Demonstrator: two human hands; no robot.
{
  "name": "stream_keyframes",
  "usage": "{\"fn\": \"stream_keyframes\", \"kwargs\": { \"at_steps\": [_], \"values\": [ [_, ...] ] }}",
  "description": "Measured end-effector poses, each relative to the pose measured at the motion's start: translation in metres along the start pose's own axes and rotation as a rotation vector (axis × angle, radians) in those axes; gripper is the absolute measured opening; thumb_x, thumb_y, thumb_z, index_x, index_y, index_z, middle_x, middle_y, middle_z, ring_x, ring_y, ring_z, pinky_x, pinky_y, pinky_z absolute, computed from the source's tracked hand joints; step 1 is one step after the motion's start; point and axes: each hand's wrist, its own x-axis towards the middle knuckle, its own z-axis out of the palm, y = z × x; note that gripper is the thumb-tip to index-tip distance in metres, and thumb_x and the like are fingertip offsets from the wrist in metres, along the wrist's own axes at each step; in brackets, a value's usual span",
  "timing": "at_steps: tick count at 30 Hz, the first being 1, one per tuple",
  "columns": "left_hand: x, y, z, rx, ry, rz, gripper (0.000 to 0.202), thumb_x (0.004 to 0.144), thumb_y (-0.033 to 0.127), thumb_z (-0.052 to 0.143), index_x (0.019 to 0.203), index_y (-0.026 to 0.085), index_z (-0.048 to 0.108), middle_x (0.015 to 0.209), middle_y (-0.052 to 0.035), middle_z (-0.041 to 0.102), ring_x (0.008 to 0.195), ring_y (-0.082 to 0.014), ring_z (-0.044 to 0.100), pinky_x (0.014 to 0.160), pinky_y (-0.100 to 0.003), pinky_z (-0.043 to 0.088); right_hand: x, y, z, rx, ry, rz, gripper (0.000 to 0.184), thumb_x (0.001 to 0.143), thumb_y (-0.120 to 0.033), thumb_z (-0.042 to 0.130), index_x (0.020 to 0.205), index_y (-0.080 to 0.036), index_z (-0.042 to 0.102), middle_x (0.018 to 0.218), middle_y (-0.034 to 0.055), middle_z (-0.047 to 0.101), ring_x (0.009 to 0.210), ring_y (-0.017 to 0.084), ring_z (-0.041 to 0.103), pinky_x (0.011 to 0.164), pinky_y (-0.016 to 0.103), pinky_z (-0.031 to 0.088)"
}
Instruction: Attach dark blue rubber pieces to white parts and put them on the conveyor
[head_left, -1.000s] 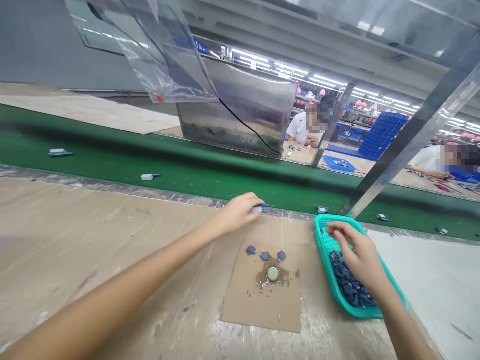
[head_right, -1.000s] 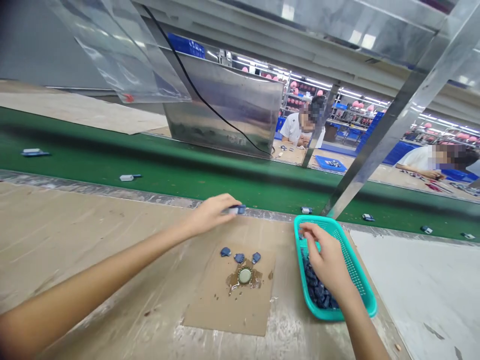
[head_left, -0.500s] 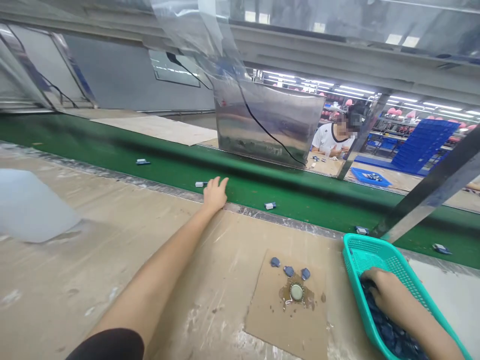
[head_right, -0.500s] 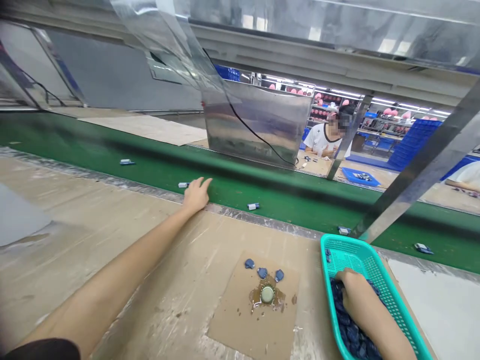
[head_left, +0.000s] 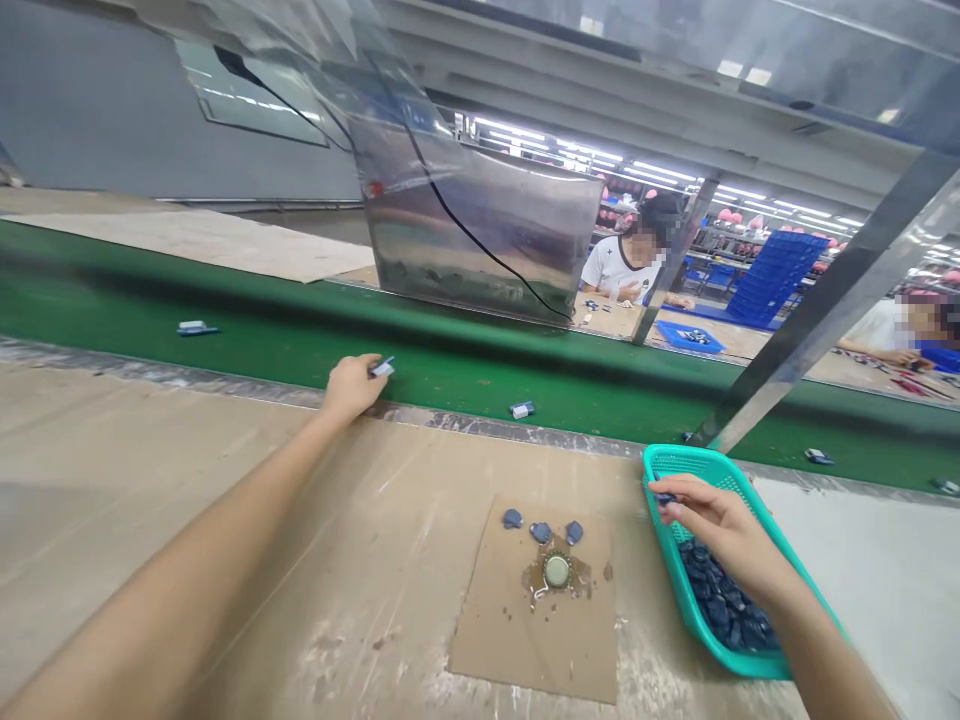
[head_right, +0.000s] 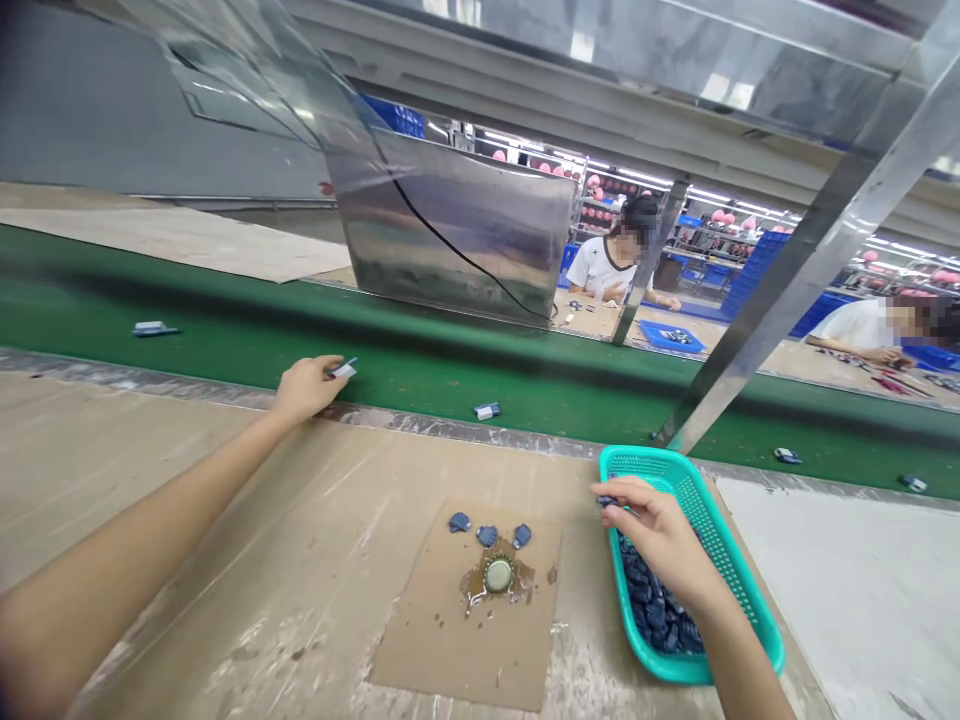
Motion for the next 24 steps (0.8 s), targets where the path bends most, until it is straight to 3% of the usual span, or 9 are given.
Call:
{"fn": "stream_keyframes", "kwargs": {
  "at_steps": [3,6,9,11,15,19,22,24],
  "values": [
    [-0.029,0.028,0.023,-0.263,-0.149,-0.028,0.027,0.068,0.015,0.053,0.094,0.010,0.058,0.093,-0.0111,0.063,0.099,-0.0257,0.058,0.089,-0.039,0.046,-0.004,-0.010,0.015,0.109,-0.021,-0.008,0.022,0.077,-0.040,0.062,0.084,-0.022,0.070,0.083,0.0062,0.062,0.081,0.023,0.057,0.074,0.034,0.048],
    [-0.073,0.054,0.040,-0.516,-0.361,-0.032,0.023,0.071,0.013,0.054,0.092,0.011,0.059,0.091,-0.0089,0.064,0.089,-0.0178,0.062,0.083,-0.031,0.049,-0.009,-0.017,0.034,0.295,-0.066,0.030,0.015,0.073,-0.033,0.069,0.083,-0.022,0.069,0.079,0.0040,0.061,0.068,0.019,0.057,0.064,0.031,0.050],
    [-0.123,0.071,0.046,-0.837,-0.688,-0.087,0.029,0.065,0.011,0.064,0.093,0.013,0.058,0.093,-0.0069,0.063,0.087,-0.0160,0.061,0.086,-0.031,0.047,-0.012,-0.022,0.054,0.402,-0.127,-0.011,0.009,0.074,-0.029,0.068,0.079,-0.021,0.068,0.089,0.0057,0.059,0.073,0.019,0.057,0.060,0.029,0.051],
    [-0.151,0.078,0.045,-0.896,-0.859,-0.113,0.035,0.062,0.012,0.068,0.095,0.013,0.058,0.093,-0.0057,0.063,0.085,-0.0150,0.061,0.087,-0.032,0.045,-0.014,-0.023,0.067,0.330,-0.172,-0.062,0.008,0.079,-0.027,0.062,0.080,-0.021,0.067,0.092,0.0070,0.057,0.082,0.021,0.056,0.064,0.031,0.051],
    [-0.180,0.085,0.043,-0.722,-0.920,-0.077,0.038,0.063,0.016,0.069,0.099,0.013,0.057,0.092,-0.0053,0.063,0.086,-0.0149,0.060,0.089,-0.033,0.042,-0.018,-0.016,0.087,-0.102,-0.205,-0.255,0.016,0.086,-0.015,0.046,0.088,-0.020,0.061,0.090,0.0068,0.057,0.085,0.021,0.054,0.073,0.035,0.046],
    [-0.186,0.087,0.045,-0.626,-0.941,-0.048,0.037,0.067,0.019,0.063,0.102,0.012,0.057,0.094,-0.0060,0.063,0.089,-0.0155,0.058,0.088,-0.032,0.041,-0.020,-0.003,0.104,-0.427,-0.158,-0.513,0.024,0.087,-0.006,0.031,0.085,-0.018,0.052,0.079,0.0073,0.055,0.079,0.023,0.049,0.066,0.035,0.043],
    [-0.186,0.084,0.047,-0.602,-0.966,-0.001,0.037,0.065,0.019,0.063,0.101,0.014,0.057,0.098,-0.0056,0.062,0.089,-0.0152,0.058,0.084,-0.030,0.043,-0.020,0.002,0.110,-0.525,-0.153,-0.541,0.027,0.087,-0.004,0.027,0.083,-0.018,0.050,0.074,0.0069,0.053,0.074,0.023,0.047,0.062,0.033,0.041],
    [-0.186,0.080,0.049,-0.595,-0.975,0.046,0.036,0.063,0.020,0.063,0.099,0.015,0.057,0.097,-0.0048,0.062,0.087,-0.0150,0.058,0.080,-0.029,0.046,-0.020,0.001,0.108,-0.459,-0.146,-0.508,0.024,0.087,-0.006,0.029,0.083,-0.019,0.049,0.077,0.0068,0.053,0.075,0.022,0.049,0.063,0.033,0.042]
  ]
}}
